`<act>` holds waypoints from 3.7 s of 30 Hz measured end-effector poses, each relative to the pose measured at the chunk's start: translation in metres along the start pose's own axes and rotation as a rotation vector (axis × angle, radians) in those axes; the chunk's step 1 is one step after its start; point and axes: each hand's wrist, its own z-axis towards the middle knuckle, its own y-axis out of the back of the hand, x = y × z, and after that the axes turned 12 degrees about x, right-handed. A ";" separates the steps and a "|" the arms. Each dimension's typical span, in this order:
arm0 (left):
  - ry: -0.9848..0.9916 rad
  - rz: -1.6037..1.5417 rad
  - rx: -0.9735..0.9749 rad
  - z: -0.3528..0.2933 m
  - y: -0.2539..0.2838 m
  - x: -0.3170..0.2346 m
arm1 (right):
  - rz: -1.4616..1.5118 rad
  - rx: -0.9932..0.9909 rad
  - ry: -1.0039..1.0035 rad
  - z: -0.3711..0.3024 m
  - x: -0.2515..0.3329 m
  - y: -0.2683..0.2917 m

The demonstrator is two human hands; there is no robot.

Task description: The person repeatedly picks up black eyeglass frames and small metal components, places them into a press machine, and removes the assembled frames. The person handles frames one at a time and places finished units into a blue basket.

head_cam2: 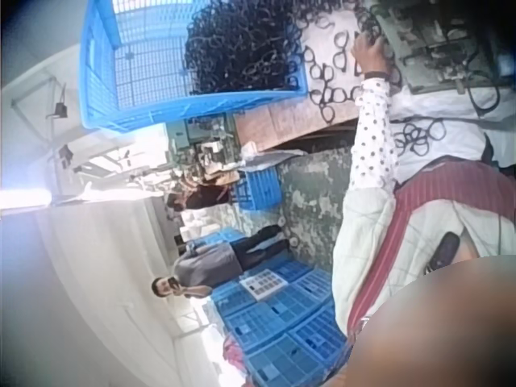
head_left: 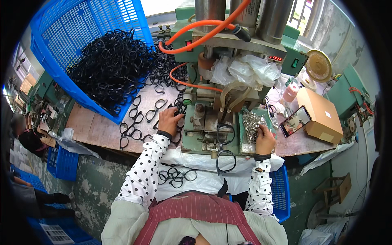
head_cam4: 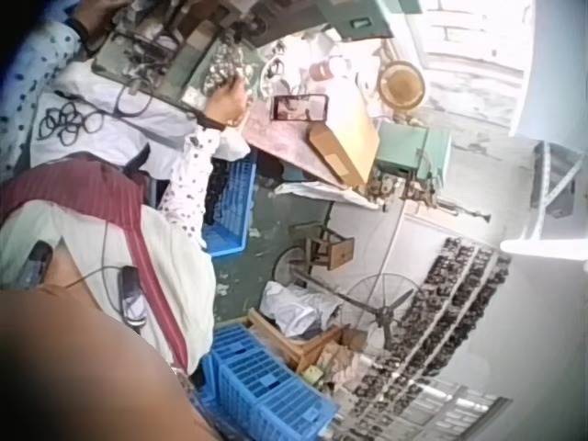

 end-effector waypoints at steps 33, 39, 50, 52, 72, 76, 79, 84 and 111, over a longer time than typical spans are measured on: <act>-0.787 -0.523 -0.261 0.014 0.099 -0.147 | 0.908 0.389 -0.154 0.027 0.161 0.026; -0.881 -0.576 -0.264 0.005 0.111 -0.151 | 1.106 0.337 -0.132 0.026 0.166 0.015; -0.918 -0.672 -0.058 0.025 0.093 -0.143 | -0.028 0.238 -0.316 0.025 -0.002 0.011; -0.922 -0.715 -0.048 0.025 0.092 -0.143 | -0.097 0.161 -0.130 0.014 0.005 0.014; 0.032 -0.078 -0.203 -0.038 0.065 -0.043 | -0.155 0.038 -0.021 0.002 0.001 -0.003; 0.367 0.220 0.129 -0.064 0.036 0.011 | 0.039 -0.015 -0.071 0.000 0.007 -0.004; 0.411 0.230 0.227 -0.071 0.028 0.032 | 0.064 0.018 -0.040 0.002 0.010 0.001; 0.487 -0.199 0.075 -0.044 0.048 0.035 | 0.209 -0.009 -0.318 0.000 0.004 -0.001; 0.102 -0.513 -0.298 0.017 0.125 -0.069 | 0.911 0.296 -0.146 0.023 0.168 0.020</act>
